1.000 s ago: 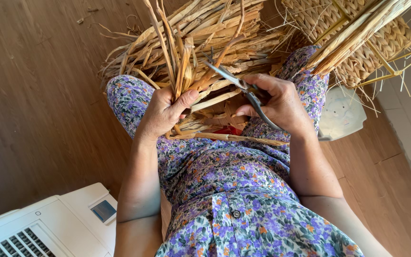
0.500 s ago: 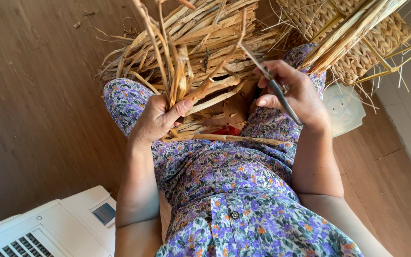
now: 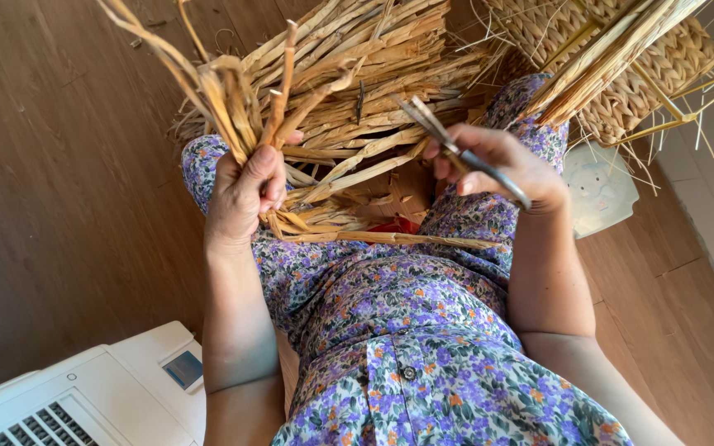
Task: The person sits cross-legged on a small red stool and uses shears to trim the ends of dried plant strips. They repeatedly gather bundles of strips, align them, and cut the ends to a uniform length, placing the trimmed pieces back into a pile on the floor.
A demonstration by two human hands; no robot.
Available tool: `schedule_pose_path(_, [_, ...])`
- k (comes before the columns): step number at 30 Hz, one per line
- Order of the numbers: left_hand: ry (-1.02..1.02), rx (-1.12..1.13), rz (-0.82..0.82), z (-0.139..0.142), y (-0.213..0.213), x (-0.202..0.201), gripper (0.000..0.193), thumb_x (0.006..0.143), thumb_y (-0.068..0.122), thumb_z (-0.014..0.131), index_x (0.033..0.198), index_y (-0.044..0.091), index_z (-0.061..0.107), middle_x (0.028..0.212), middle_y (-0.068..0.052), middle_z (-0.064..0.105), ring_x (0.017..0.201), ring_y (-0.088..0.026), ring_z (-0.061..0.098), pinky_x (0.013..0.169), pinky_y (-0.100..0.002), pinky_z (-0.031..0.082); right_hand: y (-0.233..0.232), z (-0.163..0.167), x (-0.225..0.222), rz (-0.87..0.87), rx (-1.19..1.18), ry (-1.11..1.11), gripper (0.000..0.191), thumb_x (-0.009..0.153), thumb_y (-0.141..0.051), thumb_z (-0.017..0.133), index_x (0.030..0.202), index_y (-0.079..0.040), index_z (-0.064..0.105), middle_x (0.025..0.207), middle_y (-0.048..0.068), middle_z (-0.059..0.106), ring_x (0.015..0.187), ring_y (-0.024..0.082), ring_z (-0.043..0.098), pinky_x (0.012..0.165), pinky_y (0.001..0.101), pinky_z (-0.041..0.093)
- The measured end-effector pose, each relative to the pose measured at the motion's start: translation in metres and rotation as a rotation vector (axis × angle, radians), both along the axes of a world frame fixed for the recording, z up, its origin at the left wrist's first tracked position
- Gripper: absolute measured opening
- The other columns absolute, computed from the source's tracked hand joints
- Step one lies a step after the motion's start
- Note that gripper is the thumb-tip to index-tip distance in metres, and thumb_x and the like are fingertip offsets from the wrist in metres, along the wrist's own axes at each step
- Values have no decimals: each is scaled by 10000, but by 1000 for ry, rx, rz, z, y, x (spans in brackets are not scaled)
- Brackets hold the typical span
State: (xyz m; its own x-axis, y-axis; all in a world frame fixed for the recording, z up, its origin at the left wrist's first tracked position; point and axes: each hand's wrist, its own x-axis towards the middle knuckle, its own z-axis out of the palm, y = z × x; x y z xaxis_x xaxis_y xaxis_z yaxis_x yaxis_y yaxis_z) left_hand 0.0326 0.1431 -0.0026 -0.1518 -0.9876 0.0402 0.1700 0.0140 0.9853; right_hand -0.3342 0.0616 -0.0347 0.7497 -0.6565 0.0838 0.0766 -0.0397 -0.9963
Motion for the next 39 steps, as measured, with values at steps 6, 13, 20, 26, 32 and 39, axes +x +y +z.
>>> schedule_pose_path(6, [-5, 25, -50, 7, 7, 2, 465, 1096, 409, 564, 1283, -3, 668, 636, 52, 463, 504, -35, 376, 487, -216, 335, 8, -27, 51, 138, 241, -126, 799, 825, -659, 784, 1311, -43, 633, 1111, 84, 738, 978, 171, 693, 890, 294, 570])
schedule_pose_path(13, [-88, 37, -129, 2, 8, 8, 451, 1085, 401, 577, 1254, 0, 694, 611, 43, 495, 501, -40, 399, 480, -209, 326, 20, -15, 55, -123, 201, -232, 770, 825, -613, 833, 1296, -36, 639, 1035, 21, 671, 875, 96, 590, 797, 237, 486])
schedule_pose_path(20, [-124, 81, -105, -12, 11, 10, 366, 1060, 355, 625, 1193, 24, 710, 613, 48, 477, 499, -43, 402, 463, -216, 329, 24, 4, 33, -174, 45, -70, 717, 764, -487, 916, 1273, -55, 654, 999, -36, 625, 880, 63, 534, 791, 210, 457])
schedule_pose_path(26, [-105, 52, -23, -13, 9, 6, 325, 1090, 340, 641, 982, 36, 674, 635, 30, 524, 522, -54, 463, 471, -226, 375, 24, 13, 29, -113, -81, -20, 757, 772, -492, 887, 1331, -50, 630, 1115, -8, 637, 1013, 101, 558, 923, 260, 494])
schedule_pose_path(32, [-213, 23, 6, -9, 5, -9, 351, 1028, 398, 600, 1045, 76, 739, 547, 62, 486, 447, -28, 440, 419, -199, 356, 23, 9, 44, -140, -405, 83, 764, 840, -495, 845, 1384, -31, 575, 1263, 53, 638, 1200, 156, 613, 1055, 309, 488])
schedule_pose_path(39, [-249, 40, 42, -21, 2, -25, 344, 1019, 380, 665, 949, 48, 721, 656, 57, 578, 522, -36, 538, 437, -201, 435, 28, -5, 49, -260, -208, 68, 616, 755, -415, 905, 1206, -48, 703, 918, -21, 584, 844, 92, 523, 766, 242, 444])
